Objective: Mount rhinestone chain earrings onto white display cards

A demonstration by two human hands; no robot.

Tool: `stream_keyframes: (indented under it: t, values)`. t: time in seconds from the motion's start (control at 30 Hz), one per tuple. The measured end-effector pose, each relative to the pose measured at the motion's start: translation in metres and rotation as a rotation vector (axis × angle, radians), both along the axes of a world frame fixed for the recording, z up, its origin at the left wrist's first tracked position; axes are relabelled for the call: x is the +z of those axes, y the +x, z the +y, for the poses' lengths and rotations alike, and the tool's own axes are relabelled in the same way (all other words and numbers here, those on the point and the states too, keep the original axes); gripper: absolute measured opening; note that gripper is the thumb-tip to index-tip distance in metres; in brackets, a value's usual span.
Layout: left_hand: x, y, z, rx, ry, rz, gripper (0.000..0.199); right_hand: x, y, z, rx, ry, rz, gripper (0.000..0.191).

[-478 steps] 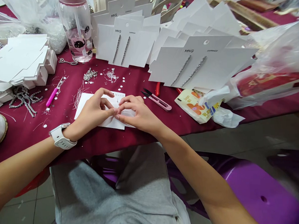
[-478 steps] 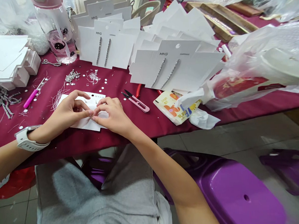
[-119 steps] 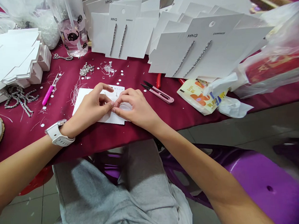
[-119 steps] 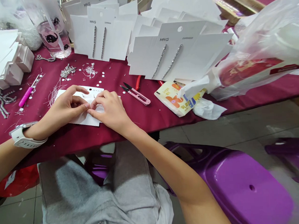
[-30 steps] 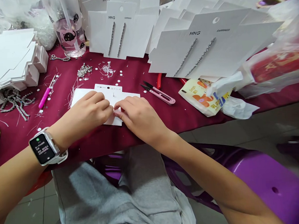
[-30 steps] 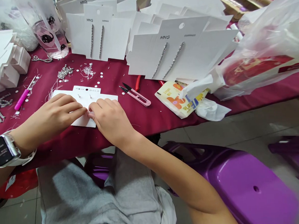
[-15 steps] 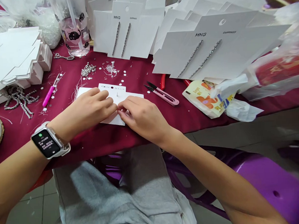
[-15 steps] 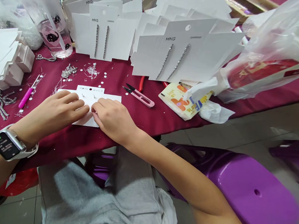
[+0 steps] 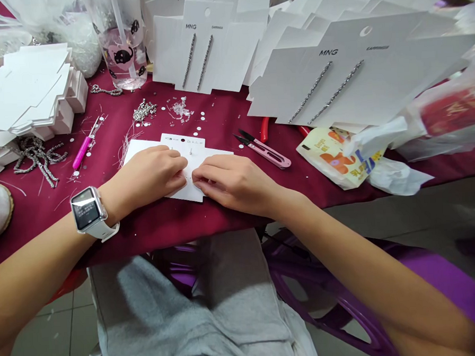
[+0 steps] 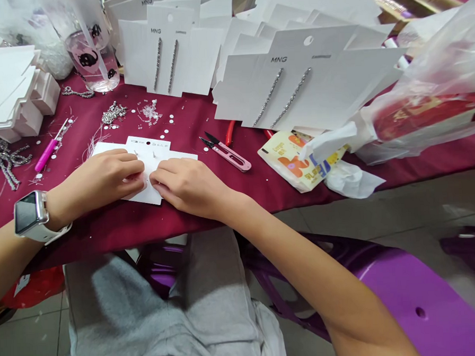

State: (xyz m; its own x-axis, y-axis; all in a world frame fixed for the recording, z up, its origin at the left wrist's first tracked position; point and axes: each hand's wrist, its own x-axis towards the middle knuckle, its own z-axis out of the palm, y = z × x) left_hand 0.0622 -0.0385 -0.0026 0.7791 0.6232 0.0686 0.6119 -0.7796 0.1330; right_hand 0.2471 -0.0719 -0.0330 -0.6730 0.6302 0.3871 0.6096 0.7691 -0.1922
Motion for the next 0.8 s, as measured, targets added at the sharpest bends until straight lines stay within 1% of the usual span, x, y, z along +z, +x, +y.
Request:
stream_keyframes:
  t: [0.2, 0.37, 0.53, 0.63, 0.7, 0.73, 0.8]
  values:
    - [-0.0015, 0.0005, -0.0004, 0.045, -0.006, -0.049, 0.024, 0.001, 0.0063, 0.0077, 0.121, -0.056, 0.025, 0.02]
    - [-0.0017, 0.0003, -0.0001, 0.097, -0.035, -0.046, 0.025, -0.0004, 0.0091, 0.0082, 0.17, -0.119, 0.103, 0.016]
    - [-0.0025, -0.0005, -0.0005, 0.15, -0.044, -0.066, 0.024, 0.0018, 0.009, 0.0086, 0.223, -0.207, 0.182, 0.012]
    - [-0.0037, -0.0011, -0.0017, 0.144, -0.045, -0.09, 0.023, 0.0021, 0.0079, 0.0091, 0.195, -0.239, 0.21, 0.012]
    - [-0.004, -0.0019, -0.0027, 0.122, -0.069, -0.117, 0.021, 0.0011, 0.0072, 0.0095, 0.141, -0.244, 0.267, 0.01]
    - [-0.0038, -0.0026, -0.0027, 0.115, -0.101, -0.139, 0.02, 0.0005, 0.0069, 0.0097, 0.101, -0.237, 0.302, 0.01]
    - [-0.0018, -0.0054, -0.0011, 0.121, -0.217, -0.197, 0.018, -0.0005, 0.0065, 0.0099, 0.013, -0.199, 0.347, 0.008]
